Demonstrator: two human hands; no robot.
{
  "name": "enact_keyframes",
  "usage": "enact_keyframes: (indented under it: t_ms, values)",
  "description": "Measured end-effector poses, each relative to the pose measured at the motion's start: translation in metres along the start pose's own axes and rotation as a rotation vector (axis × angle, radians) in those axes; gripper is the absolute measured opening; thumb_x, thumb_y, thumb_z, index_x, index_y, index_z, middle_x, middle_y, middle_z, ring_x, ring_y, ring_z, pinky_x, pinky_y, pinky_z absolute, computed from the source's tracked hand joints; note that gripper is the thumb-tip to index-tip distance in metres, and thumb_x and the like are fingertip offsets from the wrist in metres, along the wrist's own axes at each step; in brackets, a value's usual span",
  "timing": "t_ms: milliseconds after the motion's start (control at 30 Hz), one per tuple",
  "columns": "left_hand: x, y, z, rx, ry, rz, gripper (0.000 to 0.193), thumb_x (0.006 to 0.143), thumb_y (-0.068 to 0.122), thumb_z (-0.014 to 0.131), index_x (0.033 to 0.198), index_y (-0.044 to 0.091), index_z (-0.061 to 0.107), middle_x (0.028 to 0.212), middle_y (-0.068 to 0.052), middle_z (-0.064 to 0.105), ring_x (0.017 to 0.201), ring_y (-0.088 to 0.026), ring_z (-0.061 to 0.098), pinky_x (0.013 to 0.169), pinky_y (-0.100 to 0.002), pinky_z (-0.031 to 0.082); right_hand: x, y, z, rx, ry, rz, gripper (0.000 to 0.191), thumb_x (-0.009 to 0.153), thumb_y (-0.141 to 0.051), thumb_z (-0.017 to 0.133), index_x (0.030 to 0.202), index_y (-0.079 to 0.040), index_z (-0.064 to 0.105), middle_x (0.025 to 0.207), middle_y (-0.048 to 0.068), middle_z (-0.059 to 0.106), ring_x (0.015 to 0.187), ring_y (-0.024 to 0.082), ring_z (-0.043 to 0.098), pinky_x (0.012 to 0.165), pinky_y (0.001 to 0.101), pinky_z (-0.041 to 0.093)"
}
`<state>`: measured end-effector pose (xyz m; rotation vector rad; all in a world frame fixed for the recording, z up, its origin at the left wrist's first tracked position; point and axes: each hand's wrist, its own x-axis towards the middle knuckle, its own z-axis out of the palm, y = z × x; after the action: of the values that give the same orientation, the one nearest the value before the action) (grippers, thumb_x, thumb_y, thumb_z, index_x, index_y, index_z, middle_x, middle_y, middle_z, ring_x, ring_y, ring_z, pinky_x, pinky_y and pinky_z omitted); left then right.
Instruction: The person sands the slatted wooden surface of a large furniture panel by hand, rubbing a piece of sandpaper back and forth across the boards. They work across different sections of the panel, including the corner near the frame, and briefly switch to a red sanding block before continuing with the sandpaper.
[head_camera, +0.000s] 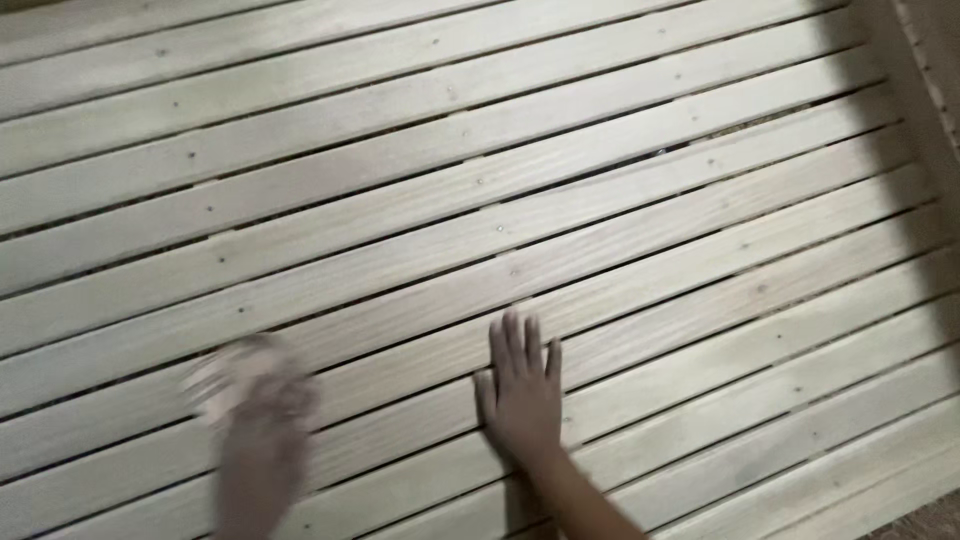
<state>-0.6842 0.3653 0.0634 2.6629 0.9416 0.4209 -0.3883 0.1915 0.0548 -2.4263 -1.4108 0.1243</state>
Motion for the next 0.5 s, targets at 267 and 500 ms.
enact_keyframes:
  t_ms: [267,500]
  values:
    - [0.024,0.118,0.076,0.086,-0.187,0.266,0.046,0.092,0.030,0.055,0.138,0.023,0.060,0.152,-0.006,0.051,0.146,-0.042,0.035,0.114,-0.054,0.028,-0.065,0.035,-0.014,0.046,-0.002,-0.110,0.055,0.100,-0.040,0.053,0.153,-0.025,0.051,0.165,0.002,0.041,0.155,0.027,0.032,0.124,0.0562,0.017]
    - [-0.044,0.022,0.010,0.176,-0.379,0.142,0.066,0.078,0.033,0.067,0.140,0.016,0.054,0.151,-0.016,0.044,0.143,-0.046,0.035,0.107,-0.066,0.032,-0.048,0.178,-0.058,-0.110,0.047,0.163,0.058,0.099,-0.045,0.049,0.153,-0.025,0.049,0.166,0.007,0.035,0.153,0.033,0.029,0.123,0.0590,0.015]
